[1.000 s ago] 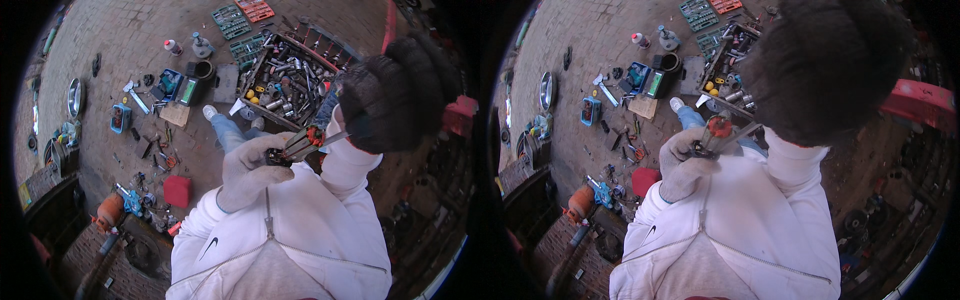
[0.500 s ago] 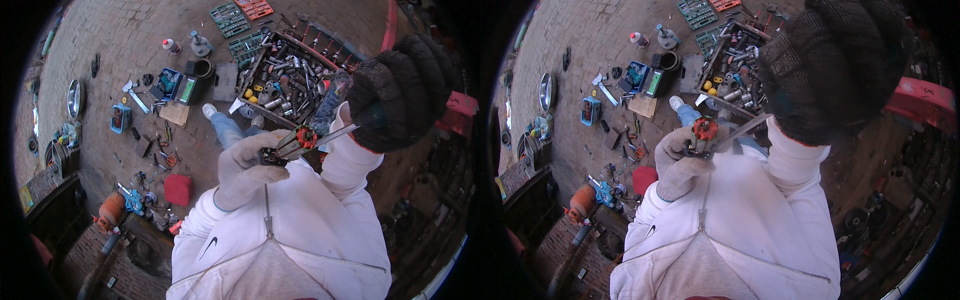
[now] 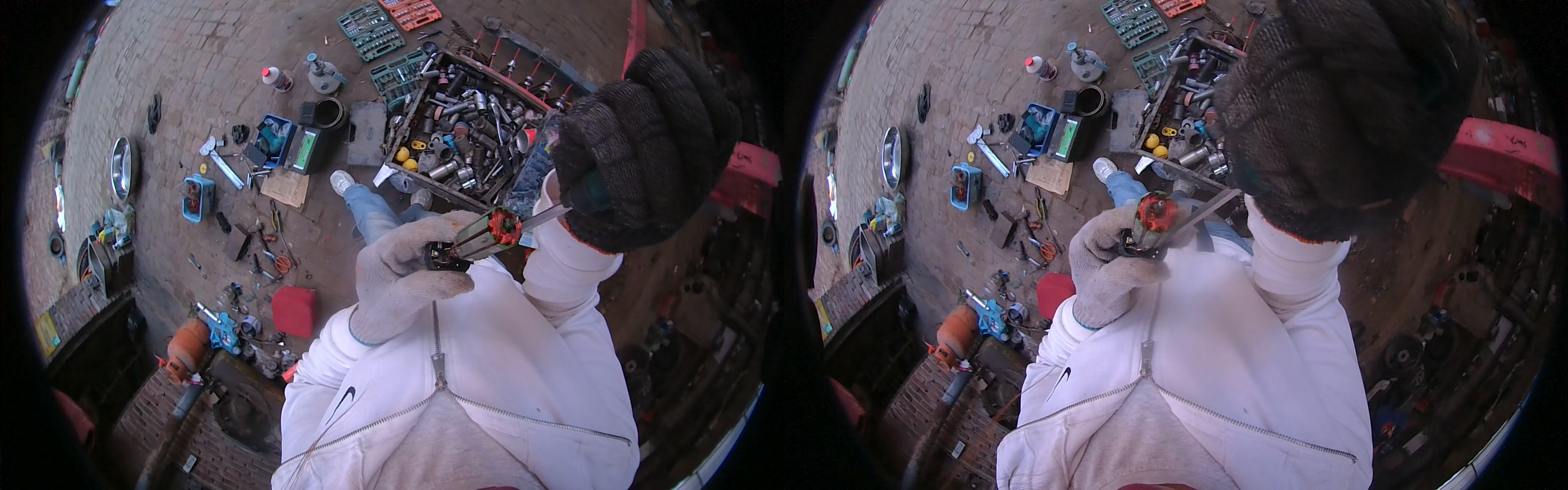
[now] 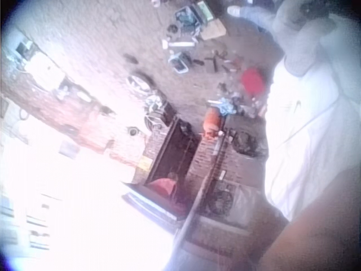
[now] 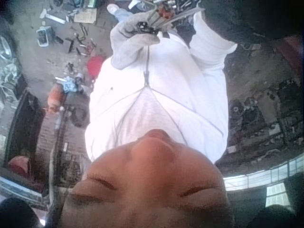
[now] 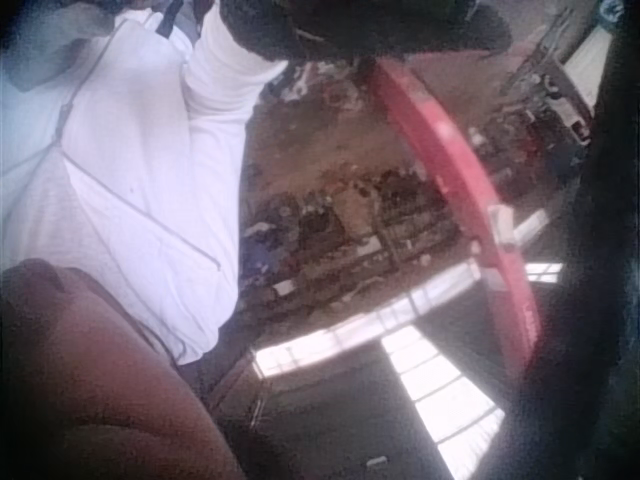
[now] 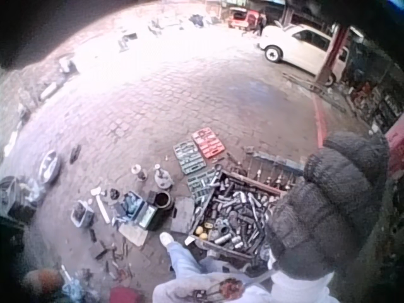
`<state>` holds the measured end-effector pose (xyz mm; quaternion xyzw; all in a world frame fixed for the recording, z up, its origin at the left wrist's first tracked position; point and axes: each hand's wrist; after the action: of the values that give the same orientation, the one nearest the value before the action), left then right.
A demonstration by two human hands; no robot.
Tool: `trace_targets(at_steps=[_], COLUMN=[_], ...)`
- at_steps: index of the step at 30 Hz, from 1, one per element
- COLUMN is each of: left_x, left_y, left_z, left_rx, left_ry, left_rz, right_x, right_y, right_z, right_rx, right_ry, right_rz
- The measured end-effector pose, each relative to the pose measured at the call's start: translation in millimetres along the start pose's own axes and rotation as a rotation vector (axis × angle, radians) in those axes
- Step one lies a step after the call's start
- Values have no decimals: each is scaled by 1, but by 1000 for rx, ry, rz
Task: The person uses pliers to strip and adjust wires on a small electrical component, then uses a screwdriver to tighten a screw on the same part. The work occurs in an outdoor workshop area with tools and vehicle parts scattered on the ground.
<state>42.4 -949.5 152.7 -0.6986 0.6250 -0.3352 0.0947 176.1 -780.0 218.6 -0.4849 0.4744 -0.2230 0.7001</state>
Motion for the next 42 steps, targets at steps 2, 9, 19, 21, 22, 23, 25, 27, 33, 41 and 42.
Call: trace_targets(at_steps=[2, 9, 19, 21, 22, 23, 25, 27, 33, 41, 42], left_x=[-2, -6, -3, -4, -5, -5, -9, -10, -17, -37, -38], left_y=[-1, -3, -6, -4, -3, -1, 4, 4, -2, -4, -4], left_z=[-1, 0, 6, 9, 11, 13, 16, 18, 13, 17, 19], left_rx=[-32, -115, -123, -86, -60, -35, 25, 56, 74, 527, 594], left_ry=[5, 17, 17, 49, 77, 108, 108, 156, 50, -63, -56], left_rz=[6, -58, -18, -17, -19, -20, 91, 73, -24, 223, 213], right_x=[0, 8, 11, 12, 12, 12, 12, 12, 11, 16, 17], right_y=[-1, -7, -9, -9, -8, -9, -8, -8, -9, -6, -5], right_z=[5, 11, 11, 12, 12, 12, 13, 14, 23, 29, 29], right_rx=[21, 97, 154, 167, 171, 174, 188, 199, 261, 405, 440], right_ry=[5, -3, -23, -28, -25, -27, -25, -26, -21, -12, -6], right_rz=[-16, -48, -81, -84, -86, -91, -100, -100, -120, -187, -200])
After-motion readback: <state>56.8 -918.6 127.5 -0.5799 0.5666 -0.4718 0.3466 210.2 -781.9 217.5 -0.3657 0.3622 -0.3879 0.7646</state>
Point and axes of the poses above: each hand's wrist, its own x-axis away from the middle knuckle, its own y-axis out of the back of the hand, z = x × y, and after that the axes turned 5 degrees about -x, right-handed
